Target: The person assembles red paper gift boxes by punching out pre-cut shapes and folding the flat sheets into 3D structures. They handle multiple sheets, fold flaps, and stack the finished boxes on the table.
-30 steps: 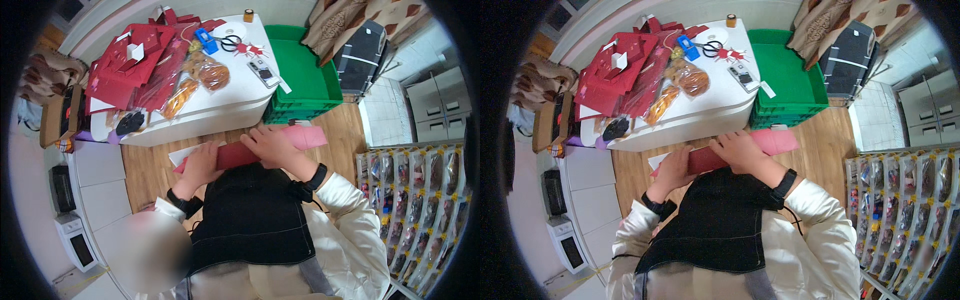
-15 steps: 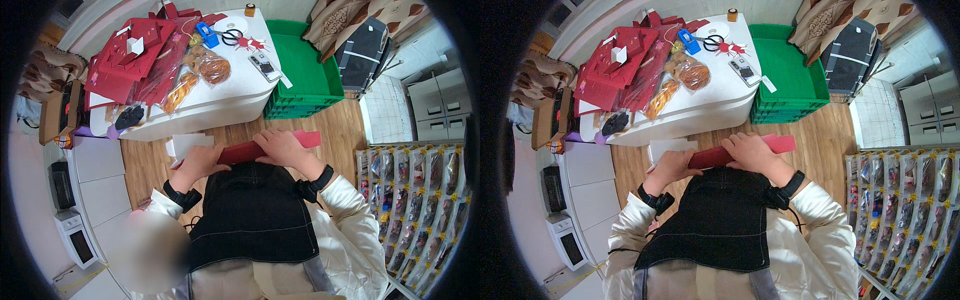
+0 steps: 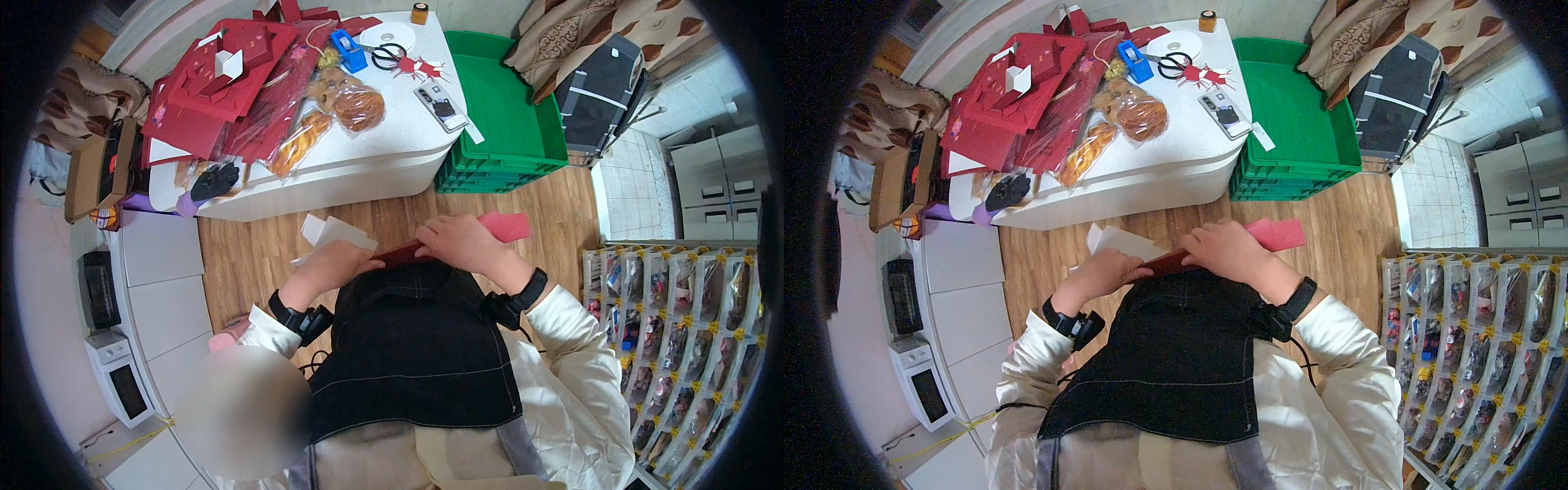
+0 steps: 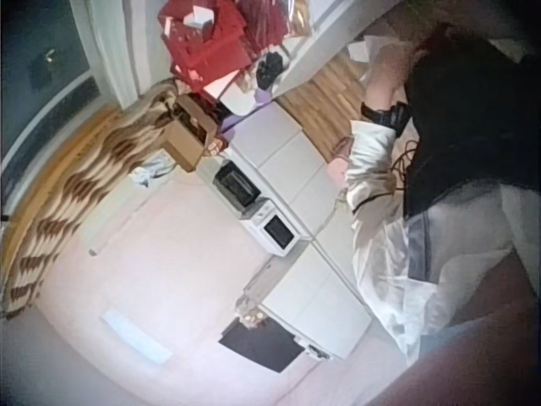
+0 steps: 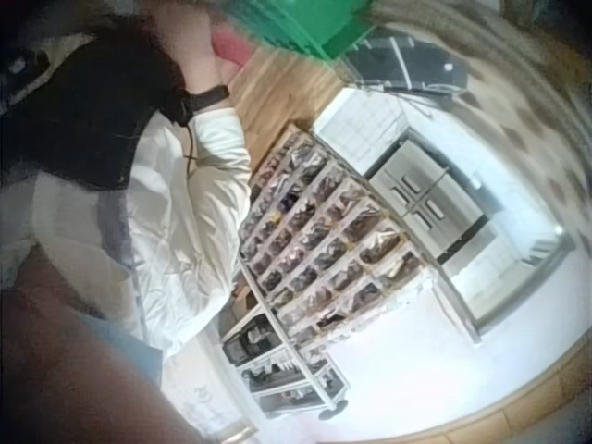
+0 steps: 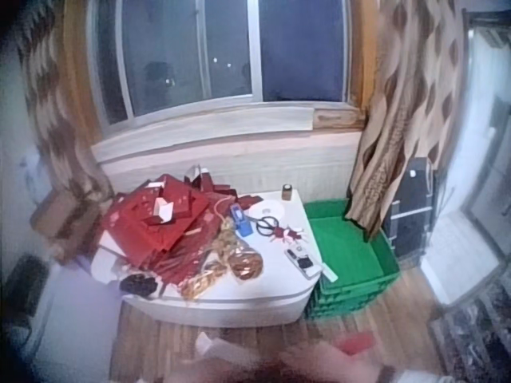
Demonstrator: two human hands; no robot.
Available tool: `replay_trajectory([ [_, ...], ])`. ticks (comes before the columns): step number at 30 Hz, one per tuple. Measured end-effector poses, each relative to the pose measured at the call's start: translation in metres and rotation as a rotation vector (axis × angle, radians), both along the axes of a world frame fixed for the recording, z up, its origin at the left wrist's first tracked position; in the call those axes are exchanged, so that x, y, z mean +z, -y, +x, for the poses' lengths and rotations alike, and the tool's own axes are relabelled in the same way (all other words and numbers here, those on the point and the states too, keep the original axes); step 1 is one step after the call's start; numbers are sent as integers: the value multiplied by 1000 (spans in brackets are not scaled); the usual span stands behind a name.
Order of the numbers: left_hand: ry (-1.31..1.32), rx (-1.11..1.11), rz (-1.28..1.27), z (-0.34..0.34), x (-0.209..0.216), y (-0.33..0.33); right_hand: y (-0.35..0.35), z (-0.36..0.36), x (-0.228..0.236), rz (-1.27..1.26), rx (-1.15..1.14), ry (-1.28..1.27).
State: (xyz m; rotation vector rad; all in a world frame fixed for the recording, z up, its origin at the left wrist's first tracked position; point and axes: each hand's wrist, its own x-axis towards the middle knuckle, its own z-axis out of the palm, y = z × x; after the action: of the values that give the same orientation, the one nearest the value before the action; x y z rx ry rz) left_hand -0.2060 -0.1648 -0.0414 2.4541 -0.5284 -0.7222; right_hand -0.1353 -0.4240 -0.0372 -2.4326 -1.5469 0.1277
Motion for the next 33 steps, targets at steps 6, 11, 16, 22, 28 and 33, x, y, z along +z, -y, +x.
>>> replay_trajectory([
  [6, 62, 107, -145, -1, 11, 9, -3, 0, 1, 37, -13, -58],
  [11, -9, 96, -119, 9, 22, 15, -8, 4, 8, -27, -9, -111],
  [16, 30, 83, -63, 16, 27, 9, -13, 4, 18, -47, -51, -98],
  [22, 59, 359, -187, 3, 37, -34, 41, 16, 73, 431, -372, 103],
  [28, 208, 345, -370, -21, 51, -75, 121, 29, 42, 866, -397, -871],
  [33, 650, 364, -121, -30, 61, -81, 102, 39, 1, 422, -309, -1088],
])
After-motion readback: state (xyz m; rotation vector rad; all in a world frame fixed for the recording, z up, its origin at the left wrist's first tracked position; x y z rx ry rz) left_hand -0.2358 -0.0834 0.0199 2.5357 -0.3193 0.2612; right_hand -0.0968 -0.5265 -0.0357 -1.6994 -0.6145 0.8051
